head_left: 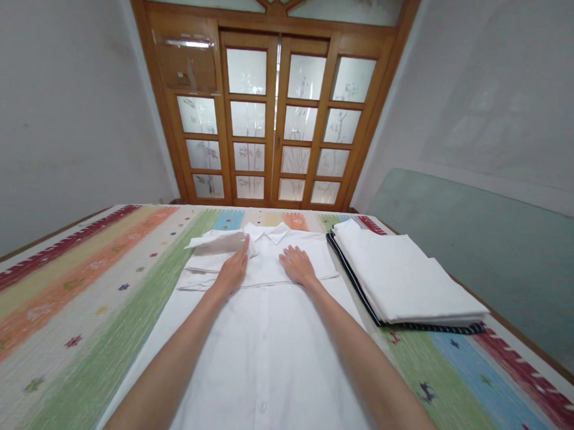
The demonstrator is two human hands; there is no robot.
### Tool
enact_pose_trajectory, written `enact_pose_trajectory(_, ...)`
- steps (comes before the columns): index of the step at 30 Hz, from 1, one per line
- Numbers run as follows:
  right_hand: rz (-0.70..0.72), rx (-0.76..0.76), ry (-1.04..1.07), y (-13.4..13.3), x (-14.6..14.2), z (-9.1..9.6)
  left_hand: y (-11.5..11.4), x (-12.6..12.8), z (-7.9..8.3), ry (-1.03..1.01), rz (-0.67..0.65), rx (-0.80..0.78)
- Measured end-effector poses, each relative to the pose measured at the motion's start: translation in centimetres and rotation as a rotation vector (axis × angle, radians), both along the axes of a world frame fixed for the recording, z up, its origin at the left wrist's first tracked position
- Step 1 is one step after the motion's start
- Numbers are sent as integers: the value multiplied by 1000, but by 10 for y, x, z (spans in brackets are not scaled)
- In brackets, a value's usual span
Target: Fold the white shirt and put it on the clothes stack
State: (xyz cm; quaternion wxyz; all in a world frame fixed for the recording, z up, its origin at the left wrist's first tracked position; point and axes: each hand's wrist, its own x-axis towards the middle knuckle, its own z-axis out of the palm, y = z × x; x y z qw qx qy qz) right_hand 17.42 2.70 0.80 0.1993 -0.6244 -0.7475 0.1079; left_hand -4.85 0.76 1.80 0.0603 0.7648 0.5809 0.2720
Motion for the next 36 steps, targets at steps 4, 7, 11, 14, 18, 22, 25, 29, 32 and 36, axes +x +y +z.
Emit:
enact_pose_trajectory(4,11,5,94,2,3,3,-3,3,-3,203,-124,57)
enact_pose_trajectory(7,30,13,166,4,4,9,-2,4,-2,194,-208,3)
enact_pose_trajectory(11,87,44,259,5,-9,17,-1,1,0,140,-313,-53)
enact_pose_trajectory(14,237,100,226,2,-33,21,-3,-2,0,110,-338,-61)
enact_pose_trajectory(18,315,210,9,-3,-67,26,-4,-4,-1,129,-287,-87)
enact_pose_trajectory(22,282,266,-37,-7,-83,30,-3,-3,-3,173,-212,-109)
enact_pose_trajectory(25,328,314,-57,-9,-80,33,-5,-2,-3,208,-172,-108)
enact_pose_trajectory(29,436,348,-93,-7,-69,37,-12,0,-1,238,-165,-108)
enact_pose_trajectory(32,430,281,-17,-2,-64,41,-15,4,0,218,-172,-108)
enact_pose_trajectory(36,369,176,350,1,-65,47,-14,15,-2,133,-176,-82)
